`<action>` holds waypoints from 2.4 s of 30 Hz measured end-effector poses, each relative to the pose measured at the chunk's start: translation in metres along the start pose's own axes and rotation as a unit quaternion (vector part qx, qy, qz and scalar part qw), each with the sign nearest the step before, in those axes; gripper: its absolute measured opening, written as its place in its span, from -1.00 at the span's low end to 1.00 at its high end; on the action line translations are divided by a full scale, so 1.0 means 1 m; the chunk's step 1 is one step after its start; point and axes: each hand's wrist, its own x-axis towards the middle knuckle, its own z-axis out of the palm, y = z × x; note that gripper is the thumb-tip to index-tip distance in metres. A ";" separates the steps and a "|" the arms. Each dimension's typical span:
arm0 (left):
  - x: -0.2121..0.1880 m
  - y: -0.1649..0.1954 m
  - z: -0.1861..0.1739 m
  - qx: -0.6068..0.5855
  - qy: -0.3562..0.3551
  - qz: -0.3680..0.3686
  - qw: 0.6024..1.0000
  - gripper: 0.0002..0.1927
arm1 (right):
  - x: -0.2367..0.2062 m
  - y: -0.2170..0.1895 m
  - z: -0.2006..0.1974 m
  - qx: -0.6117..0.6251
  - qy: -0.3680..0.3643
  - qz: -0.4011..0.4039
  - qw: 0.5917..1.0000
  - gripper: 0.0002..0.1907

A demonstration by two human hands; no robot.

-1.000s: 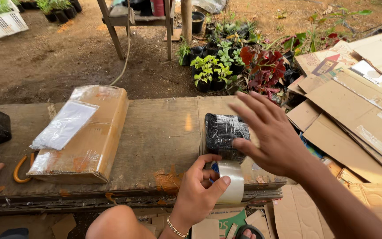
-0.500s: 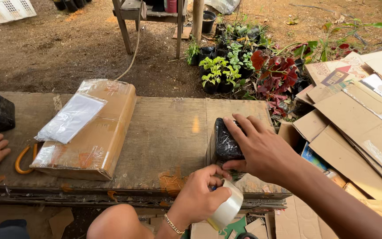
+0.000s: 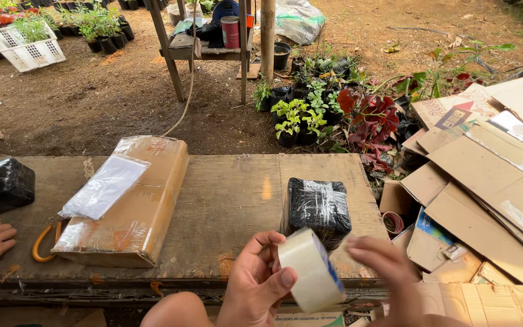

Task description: The person sits on the ground and wraps a small black rectangular package with clear packing tape. They repeatedly pull tape from the roll, press it onto the package, and smooth it down by hand. The person rotates the package to cover multiple sides and edges, ensuring the package is fully sealed.

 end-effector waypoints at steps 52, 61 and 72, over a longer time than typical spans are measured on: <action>0.031 0.057 0.051 0.093 -0.033 0.079 0.992 -0.81 | 0.093 -0.004 -0.073 -0.017 -0.166 -0.004 0.986 -0.22; 0.073 0.067 -0.002 0.084 0.070 0.013 0.994 -0.89 | 0.173 -0.001 -0.065 -0.204 -0.328 0.070 0.920 -0.12; 0.102 0.037 -0.021 0.051 0.072 -0.043 0.995 -0.86 | 0.177 0.025 -0.046 -0.169 -0.356 0.130 0.910 -0.20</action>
